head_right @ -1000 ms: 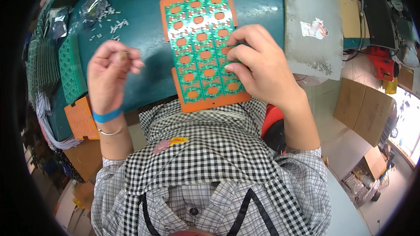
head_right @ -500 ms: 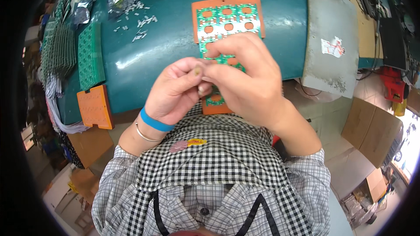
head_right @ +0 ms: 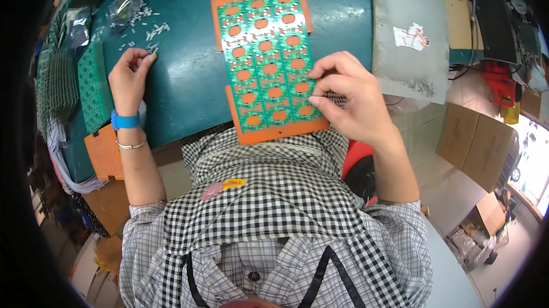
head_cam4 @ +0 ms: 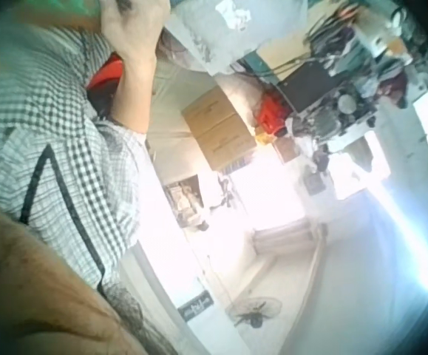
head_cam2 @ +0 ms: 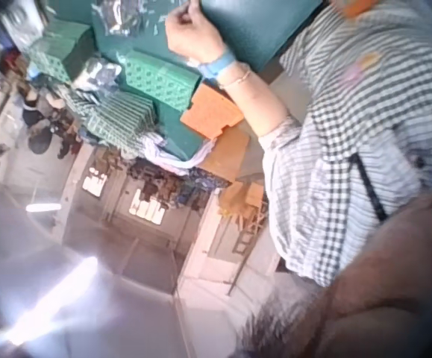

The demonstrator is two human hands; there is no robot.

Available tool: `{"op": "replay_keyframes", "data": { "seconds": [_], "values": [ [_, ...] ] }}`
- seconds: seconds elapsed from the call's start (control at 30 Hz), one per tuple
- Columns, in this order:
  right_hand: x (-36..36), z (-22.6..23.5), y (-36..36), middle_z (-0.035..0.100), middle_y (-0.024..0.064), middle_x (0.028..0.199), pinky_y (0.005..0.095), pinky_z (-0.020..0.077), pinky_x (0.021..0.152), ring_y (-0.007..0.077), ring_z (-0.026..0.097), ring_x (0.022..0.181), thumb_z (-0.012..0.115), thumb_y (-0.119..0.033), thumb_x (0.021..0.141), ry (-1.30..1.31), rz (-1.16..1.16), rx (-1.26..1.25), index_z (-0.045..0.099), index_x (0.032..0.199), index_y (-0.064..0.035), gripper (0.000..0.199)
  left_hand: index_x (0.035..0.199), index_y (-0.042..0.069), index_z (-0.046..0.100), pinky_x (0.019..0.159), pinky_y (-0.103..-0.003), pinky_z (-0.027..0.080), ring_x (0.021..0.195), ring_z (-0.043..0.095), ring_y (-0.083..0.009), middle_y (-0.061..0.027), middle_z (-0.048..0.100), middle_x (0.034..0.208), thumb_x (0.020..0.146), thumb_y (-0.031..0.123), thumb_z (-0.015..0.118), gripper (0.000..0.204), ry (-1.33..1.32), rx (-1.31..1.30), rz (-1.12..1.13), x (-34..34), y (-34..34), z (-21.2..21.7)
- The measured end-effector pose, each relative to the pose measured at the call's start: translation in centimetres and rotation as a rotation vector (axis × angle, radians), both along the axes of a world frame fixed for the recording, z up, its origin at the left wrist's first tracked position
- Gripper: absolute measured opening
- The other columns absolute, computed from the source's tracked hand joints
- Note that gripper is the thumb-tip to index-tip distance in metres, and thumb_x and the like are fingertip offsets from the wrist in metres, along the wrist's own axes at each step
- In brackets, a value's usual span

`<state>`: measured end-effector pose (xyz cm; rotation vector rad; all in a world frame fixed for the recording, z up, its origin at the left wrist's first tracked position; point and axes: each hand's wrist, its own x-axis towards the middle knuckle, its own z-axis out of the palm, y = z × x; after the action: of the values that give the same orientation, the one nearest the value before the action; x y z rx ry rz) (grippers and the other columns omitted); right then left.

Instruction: The person places small white components into holes on a green circuit board held within an orange jig. They work methodically across the board, picking up components from the table and inserting them by hand. The person then stacks the completed board and picks up a new jig to continue the process.

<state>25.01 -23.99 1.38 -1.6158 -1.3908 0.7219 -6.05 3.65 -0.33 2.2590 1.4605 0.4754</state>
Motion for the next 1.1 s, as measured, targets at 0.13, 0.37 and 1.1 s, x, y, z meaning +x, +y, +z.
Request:
{"op": "replay_keyframes", "data": {
  "seconds": [0.13, 0.37, 1.1],
  "values": [
    [0.0, 0.0, -0.2, 0.063, 0.0085, 0.1, 0.0339, 0.0513, 0.078, 0.024, 0.06, 0.093, 0.075, 0.007, 0.07, -0.04, 0.02, 0.042, 0.064, 0.077, 0.0, 0.015, 0.099, 0.0, 0.071, 0.065, -0.023, 0.047, 0.069, 0.055, -0.006, -0.0021, 0.069, 0.08, 0.09, 0.012, 0.074, 0.015, -0.044, 0.036, -0.095, 2.6, 0.8, 0.0],
    [0.1, -0.2, -0.4, 0.063, 0.0074, 0.099, 0.034, 0.0522, 0.076, 0.0238, 0.06, 0.093, 0.077, 0.006, 0.07, -0.065, 0.021, 0.057, 0.065, 0.078, -0.0012, 0.016, 0.101, 0.0, 0.072, 0.073, -0.024, 0.05, 0.076, 0.06, -0.0075, -0.0028, 0.071, 0.085, 0.091, 0.012, 0.073, 0.015, -0.144, 0.024, -0.199, 4.7, -3.1, 2.2],
    [-0.7, 0.0, 0.1, 0.061, 0.0063, 0.089, 0.0364, 0.0516, 0.072, 0.0264, 0.06, 0.085, 0.077, 0.005, 0.068, -0.279, 0.074, 0.163, 0.062, 0.075, -0.0021, 0.018, 0.095, -0.001, 0.071, 0.069, -0.025, 0.05, 0.074, 0.061, -0.011, -0.0058, 0.069, 0.086, 0.084, 0.0, 0.075, 0.011, -0.32, -0.213, -0.349, 6.2, -10.9, 1.4]
  ]
}}
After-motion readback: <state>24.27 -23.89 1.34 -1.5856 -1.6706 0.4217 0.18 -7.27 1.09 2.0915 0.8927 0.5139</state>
